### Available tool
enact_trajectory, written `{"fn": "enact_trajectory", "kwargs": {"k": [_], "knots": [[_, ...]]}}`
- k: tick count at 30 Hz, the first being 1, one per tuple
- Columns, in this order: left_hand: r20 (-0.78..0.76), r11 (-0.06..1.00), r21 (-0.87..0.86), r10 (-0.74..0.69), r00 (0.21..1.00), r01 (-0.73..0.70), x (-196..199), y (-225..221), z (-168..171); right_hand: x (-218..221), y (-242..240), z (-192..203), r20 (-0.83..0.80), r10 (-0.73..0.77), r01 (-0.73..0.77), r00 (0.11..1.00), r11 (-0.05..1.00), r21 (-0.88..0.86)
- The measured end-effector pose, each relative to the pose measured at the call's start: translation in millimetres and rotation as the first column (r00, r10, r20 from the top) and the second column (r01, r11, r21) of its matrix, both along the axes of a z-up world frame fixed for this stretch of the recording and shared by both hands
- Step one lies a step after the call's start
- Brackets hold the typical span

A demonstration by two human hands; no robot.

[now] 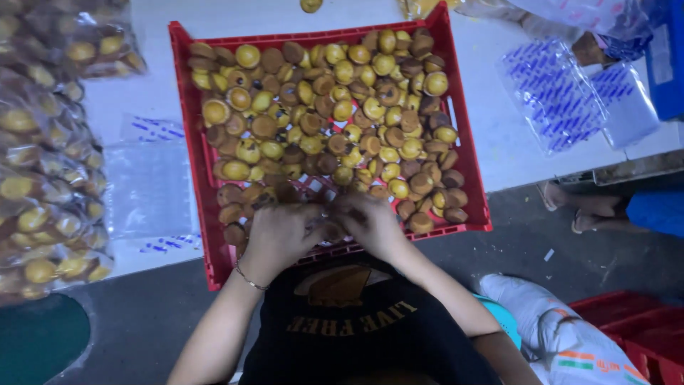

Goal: The person sorts small baked goods from a red crate into plastic bags by hand.

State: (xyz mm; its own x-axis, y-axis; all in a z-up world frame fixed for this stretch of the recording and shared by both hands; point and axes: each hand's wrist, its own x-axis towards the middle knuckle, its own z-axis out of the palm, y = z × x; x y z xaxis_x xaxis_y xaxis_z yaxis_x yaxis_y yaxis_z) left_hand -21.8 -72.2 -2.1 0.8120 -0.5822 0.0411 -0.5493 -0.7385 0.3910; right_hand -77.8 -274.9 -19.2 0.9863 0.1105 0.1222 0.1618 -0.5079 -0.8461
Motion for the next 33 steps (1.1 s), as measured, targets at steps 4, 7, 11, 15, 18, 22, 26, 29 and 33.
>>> {"fn": "enact_trajectory", "kwargs": {"k": [4, 7, 11, 15, 18, 22, 26, 29, 33], "knots": [[-0.177, 0.943, -0.333, -0.09, 0.98, 0.026, -10.1, -26.5, 5.8, -12.8, -42.0, -7.6, -0.043, -0.163, 0.165, 0.986, 0.986, 0.028], [-0.011, 0.9, -0.422, -0.127, 0.992, 0.111, -17.9, -33.1, -15.4, -23.3, -67.7, -16.7, -0.108, -0.195, 0.196, 0.975, 0.981, -0.002], [0.177, 0.852, -0.49, -0.106, 0.978, 0.181, -30.1, -58.1, -11.7, -38.5, -53.5, 18.5, -0.353, -0.289, 0.277, 0.89, 0.957, -0.083], [0.006, 0.811, -0.585, -0.01, 1.0, 0.012, -48.3, -63.8, -22.3, -53.9, -72.6, -47.7, -0.4, -0.014, 0.121, 0.917, 0.962, 0.245], [-0.509, 0.667, -0.741, -0.476, 0.717, -0.084, -47.3, -51.8, -9.4, -50.2, -114.2, -62.9, -0.347, 0.186, 0.038, 0.919, 0.836, 0.548], [-0.386, 0.87, -0.492, -0.196, 0.901, -0.022, -43.1, -40.9, -16.2, -54.5, -120.6, -2.8, -0.128, 0.345, -0.317, 0.93, 0.928, 0.198], [-0.236, 0.933, -0.298, 0.134, 0.962, -0.203, -46.5, -20.4, -38.1, -56.3, -149.2, -17.4, 0.002, 0.146, -0.093, 0.989, 0.637, -0.765], [-0.348, 0.865, -0.359, 0.226, 0.91, -0.352, -42.7, -3.8, -6.8, -69.3, -202.5, -86.6, 0.071, 0.038, 0.034, 0.997, 0.606, -0.795], [-0.337, 0.836, -0.405, 0.24, 0.91, -0.371, -33.9, 2.9, -10.1, -45.0, -178.9, -49.3, 0.204, -0.241, 0.314, 0.949, 0.779, -0.543]]}}
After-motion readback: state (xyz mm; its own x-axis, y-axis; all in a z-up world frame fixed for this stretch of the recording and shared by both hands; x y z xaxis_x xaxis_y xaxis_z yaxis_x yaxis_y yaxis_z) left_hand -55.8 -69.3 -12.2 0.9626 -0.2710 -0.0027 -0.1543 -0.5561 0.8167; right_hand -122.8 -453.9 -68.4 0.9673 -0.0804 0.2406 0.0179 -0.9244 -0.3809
